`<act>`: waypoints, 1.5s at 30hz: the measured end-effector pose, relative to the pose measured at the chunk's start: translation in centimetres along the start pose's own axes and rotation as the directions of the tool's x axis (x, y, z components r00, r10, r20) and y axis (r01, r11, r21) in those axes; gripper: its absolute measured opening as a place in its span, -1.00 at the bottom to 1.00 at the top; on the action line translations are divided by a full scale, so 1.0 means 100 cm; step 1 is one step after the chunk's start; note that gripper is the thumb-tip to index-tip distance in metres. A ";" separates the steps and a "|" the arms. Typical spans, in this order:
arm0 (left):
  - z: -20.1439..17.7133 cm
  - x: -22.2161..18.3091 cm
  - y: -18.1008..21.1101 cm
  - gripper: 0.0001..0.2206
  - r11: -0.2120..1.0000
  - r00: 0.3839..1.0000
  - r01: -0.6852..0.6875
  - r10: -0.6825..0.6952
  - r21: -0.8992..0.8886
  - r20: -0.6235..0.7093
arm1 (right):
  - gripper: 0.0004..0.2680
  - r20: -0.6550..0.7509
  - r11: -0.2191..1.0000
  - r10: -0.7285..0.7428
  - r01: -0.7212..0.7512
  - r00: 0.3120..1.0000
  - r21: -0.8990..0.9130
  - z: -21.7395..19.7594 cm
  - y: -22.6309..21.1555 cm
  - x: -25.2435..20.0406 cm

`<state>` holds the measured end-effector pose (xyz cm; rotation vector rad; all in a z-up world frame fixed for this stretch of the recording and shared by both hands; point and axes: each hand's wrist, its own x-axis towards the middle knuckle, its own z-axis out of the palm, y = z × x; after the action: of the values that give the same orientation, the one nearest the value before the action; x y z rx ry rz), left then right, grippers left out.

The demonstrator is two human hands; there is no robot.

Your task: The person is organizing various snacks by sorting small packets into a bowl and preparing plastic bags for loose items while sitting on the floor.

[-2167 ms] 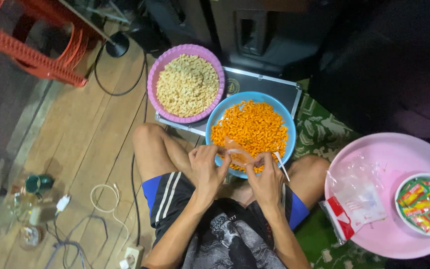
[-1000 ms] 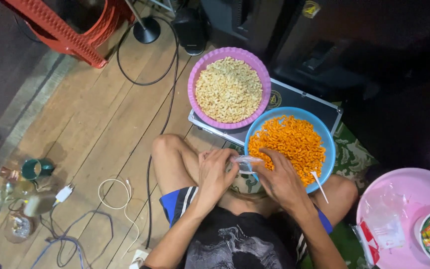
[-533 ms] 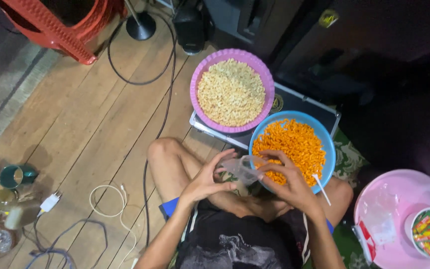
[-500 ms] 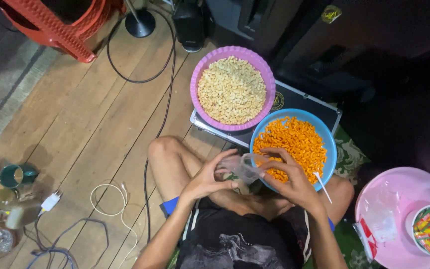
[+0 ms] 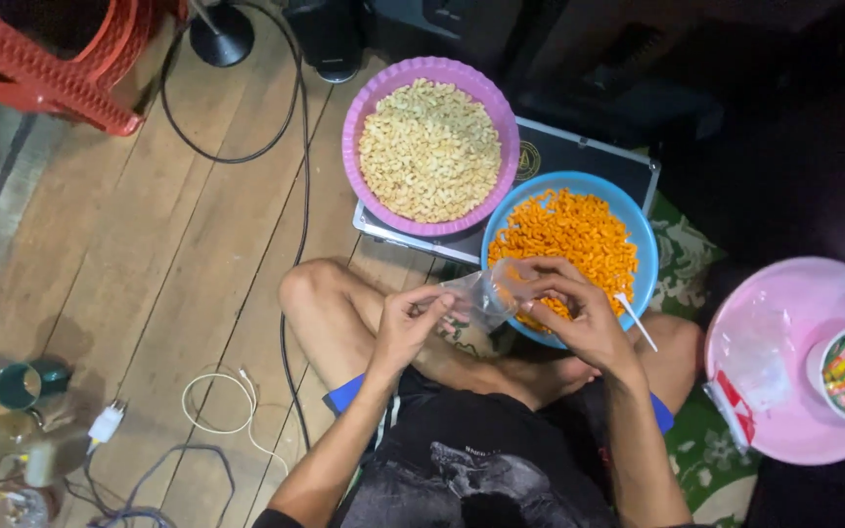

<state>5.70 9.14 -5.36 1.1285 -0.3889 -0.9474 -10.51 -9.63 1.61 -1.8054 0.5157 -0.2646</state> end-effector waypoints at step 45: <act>0.052 -0.030 0.039 -0.83 0.910 0.948 -0.264 0.306 0.319 -0.088 | -0.94 0.085 0.978 -0.203 0.197 0.976 0.068 -0.038 -0.019 -0.021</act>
<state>2.11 8.87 0.78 1.3641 -0.5856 -0.5588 -13.64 -11.46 4.72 -1.8040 0.2590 -0.3305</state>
